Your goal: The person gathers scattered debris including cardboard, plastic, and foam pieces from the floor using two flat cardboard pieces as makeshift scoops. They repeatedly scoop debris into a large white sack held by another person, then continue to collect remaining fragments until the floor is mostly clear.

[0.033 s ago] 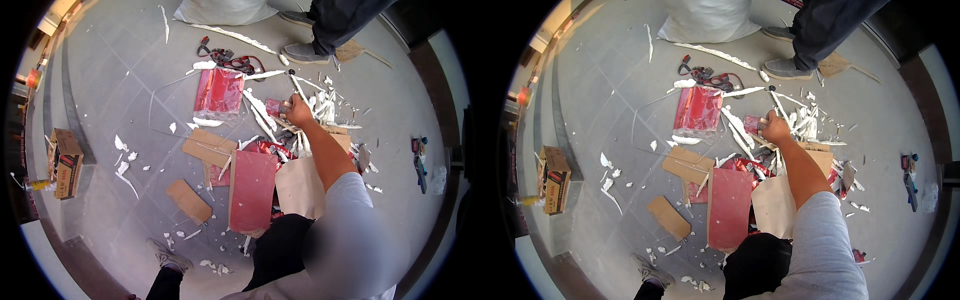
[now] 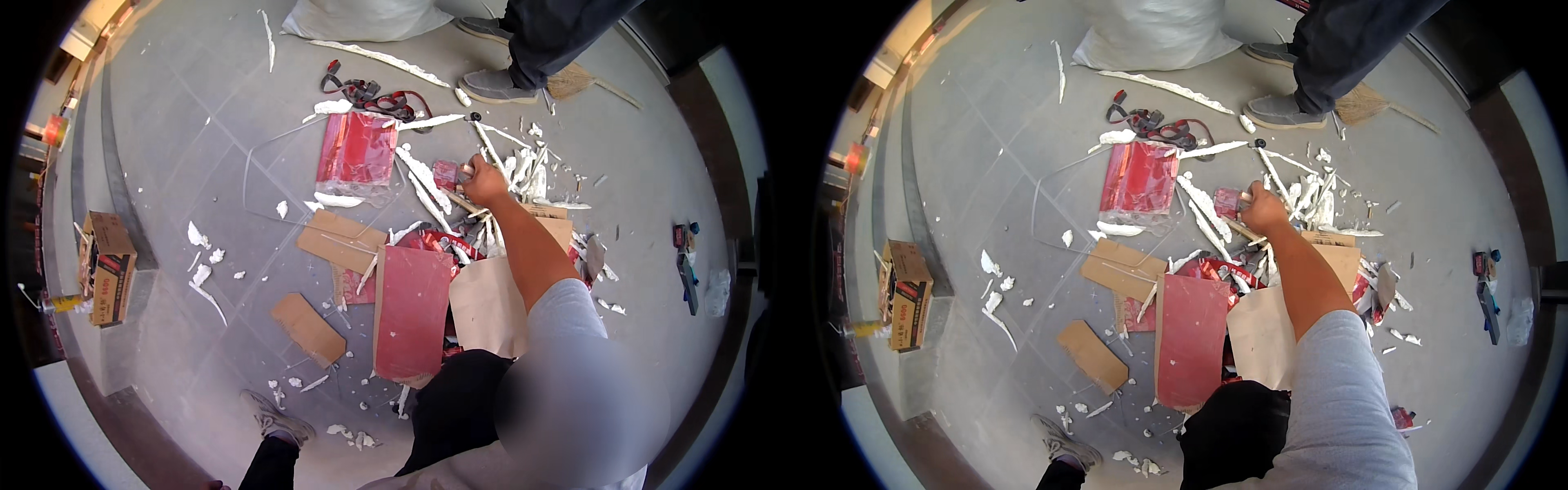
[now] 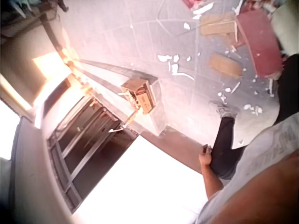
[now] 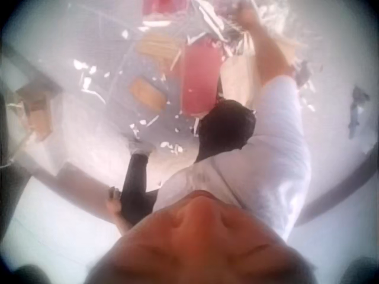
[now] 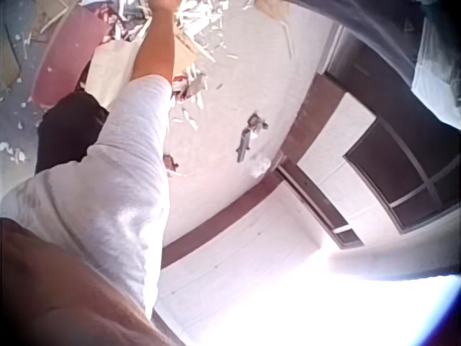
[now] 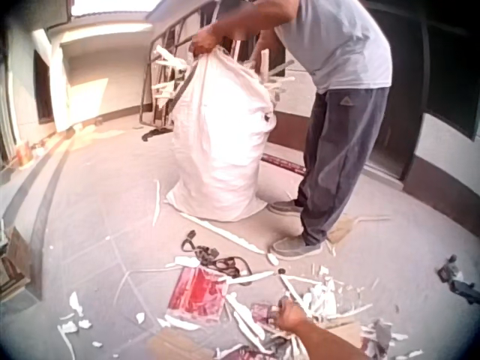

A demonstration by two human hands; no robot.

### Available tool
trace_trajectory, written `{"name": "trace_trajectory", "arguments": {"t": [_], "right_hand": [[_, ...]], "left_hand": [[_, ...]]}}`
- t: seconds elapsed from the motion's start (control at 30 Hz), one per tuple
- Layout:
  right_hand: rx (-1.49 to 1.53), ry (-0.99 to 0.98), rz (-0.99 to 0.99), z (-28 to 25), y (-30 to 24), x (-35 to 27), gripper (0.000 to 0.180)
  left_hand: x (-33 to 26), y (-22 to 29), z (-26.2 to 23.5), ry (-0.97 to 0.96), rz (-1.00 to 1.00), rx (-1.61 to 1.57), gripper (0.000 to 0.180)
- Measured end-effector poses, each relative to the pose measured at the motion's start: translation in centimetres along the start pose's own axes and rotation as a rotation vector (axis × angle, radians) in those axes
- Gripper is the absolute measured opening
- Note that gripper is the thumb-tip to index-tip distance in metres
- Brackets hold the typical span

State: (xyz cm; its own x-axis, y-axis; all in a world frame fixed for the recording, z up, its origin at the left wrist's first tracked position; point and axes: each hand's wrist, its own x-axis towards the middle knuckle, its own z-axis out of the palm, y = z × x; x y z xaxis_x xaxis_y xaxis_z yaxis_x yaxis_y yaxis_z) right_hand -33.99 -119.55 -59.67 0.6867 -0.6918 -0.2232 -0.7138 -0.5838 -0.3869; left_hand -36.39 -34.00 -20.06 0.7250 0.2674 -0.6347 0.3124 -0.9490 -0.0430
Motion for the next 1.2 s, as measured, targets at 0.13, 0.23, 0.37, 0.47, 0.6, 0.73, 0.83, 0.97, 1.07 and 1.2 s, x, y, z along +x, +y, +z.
{"name": "trace_trajectory", "arguments": {"t": [0.13,0.23,0.37,0.47,0.6,0.73,0.83,0.97,1.07,1.2], "right_hand": [[-0.258,-0.154,0.121,1.4,0.3,-1.0,0.036],[-0.105,0.179,0.001,-0.2,-0.3,-2.1,0.027],[0.094,0.096,-0.009,-0.2,-1.8,-3.0,0.029],[-0.196,-0.224,-0.019,2.0,-0.5,-4.4,0.039],[0.026,-0.046,0.077,2.5,-2.9,-6.5,0.042],[0.179,0.057,0.067,3.5,-0.9,-9.4,0.039],[0.563,0.15,0.238,4.2,3.9,-10.6,0.036],[1.433,-0.093,0.529,1.5,10.1,-13.9,0.034],[1.841,-0.149,0.435,-1.8,8.0,-17.1,0.038],[1.619,-0.12,0.437,-3.7,7.5,-16.7,0.035]], "left_hand": [[0.6,-0.3,-0.4,0.011,0.037,0.009,0.047],[1.0,1.3,-0.6,0.014,0.096,0.016,0.045],[2.1,-0.1,-0.1,-0.047,0.151,-0.076,0.043],[5.5,-4.4,0.4,-0.181,-0.001,-0.225,0.042],[4.0,-0.2,-0.7,-0.147,0.048,-0.182,0.04],[3.8,0.0,0.0,-0.154,0.042,-0.33,0.04],[5.2,0.7,-1.1,-0.164,0.109,-0.256,0.039],[6.3,2.0,-1.5,-0.214,0.176,-0.228,0.038],[5.9,3.2,-1.6,-0.191,0.126,-0.281,0.038],[7.2,3.7,-1.9,-0.214,0.176,-0.238,0.038]]}}
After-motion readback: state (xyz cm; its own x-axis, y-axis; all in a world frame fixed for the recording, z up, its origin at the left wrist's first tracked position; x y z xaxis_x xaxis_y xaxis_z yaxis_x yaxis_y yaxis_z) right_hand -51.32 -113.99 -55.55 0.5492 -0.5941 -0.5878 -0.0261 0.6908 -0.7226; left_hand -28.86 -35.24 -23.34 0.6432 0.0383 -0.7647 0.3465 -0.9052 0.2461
